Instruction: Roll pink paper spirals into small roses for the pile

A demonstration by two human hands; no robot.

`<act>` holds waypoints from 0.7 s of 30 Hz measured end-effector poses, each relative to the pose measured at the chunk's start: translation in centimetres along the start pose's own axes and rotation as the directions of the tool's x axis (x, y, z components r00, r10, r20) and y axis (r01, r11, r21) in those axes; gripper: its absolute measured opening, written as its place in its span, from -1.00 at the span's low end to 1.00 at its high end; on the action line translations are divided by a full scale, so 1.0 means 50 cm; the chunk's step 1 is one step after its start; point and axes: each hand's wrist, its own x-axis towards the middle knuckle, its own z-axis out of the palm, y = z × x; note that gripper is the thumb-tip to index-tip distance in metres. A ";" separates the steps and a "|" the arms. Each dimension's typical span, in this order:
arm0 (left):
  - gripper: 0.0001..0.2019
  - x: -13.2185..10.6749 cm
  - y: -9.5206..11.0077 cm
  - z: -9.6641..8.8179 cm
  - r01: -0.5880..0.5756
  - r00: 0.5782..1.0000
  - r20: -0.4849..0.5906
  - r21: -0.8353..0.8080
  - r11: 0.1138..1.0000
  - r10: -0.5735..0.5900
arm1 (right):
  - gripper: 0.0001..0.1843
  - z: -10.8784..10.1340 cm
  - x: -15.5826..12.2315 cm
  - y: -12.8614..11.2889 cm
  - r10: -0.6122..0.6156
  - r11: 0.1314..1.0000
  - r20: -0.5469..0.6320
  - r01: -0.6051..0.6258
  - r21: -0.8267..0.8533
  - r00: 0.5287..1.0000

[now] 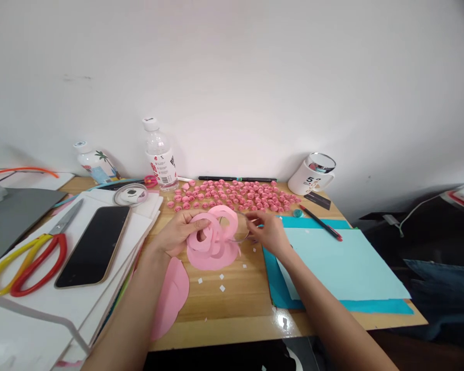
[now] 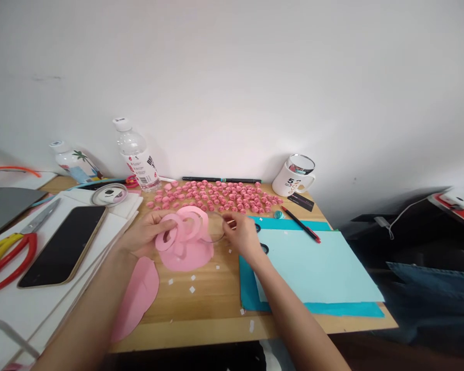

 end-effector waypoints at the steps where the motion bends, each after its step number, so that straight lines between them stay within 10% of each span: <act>1: -0.76 0.001 0.000 0.000 0.013 1.000 -0.001 0.038 0.999 -0.013 | -0.81 -0.012 0.004 0.001 0.010 1.000 -0.049 -0.009 0.003 0.999; 9: -0.80 0.012 -0.017 0.008 -0.014 0.973 -0.211 0.346 0.938 0.092 | -0.75 -0.076 0.018 0.001 0.102 0.995 -0.167 -0.099 0.027 0.981; 14: -0.77 0.014 -0.006 0.001 -0.106 0.978 -0.190 -0.118 0.987 0.082 | -0.70 -0.073 0.019 -0.003 0.085 0.986 -0.222 -0.050 0.157 0.971; 21: -0.89 0.032 -0.002 0.001 -0.263 0.901 -0.430 -0.435 0.861 0.058 | -0.83 0.008 -0.010 -0.015 -0.025 0.994 0.173 0.006 0.108 0.985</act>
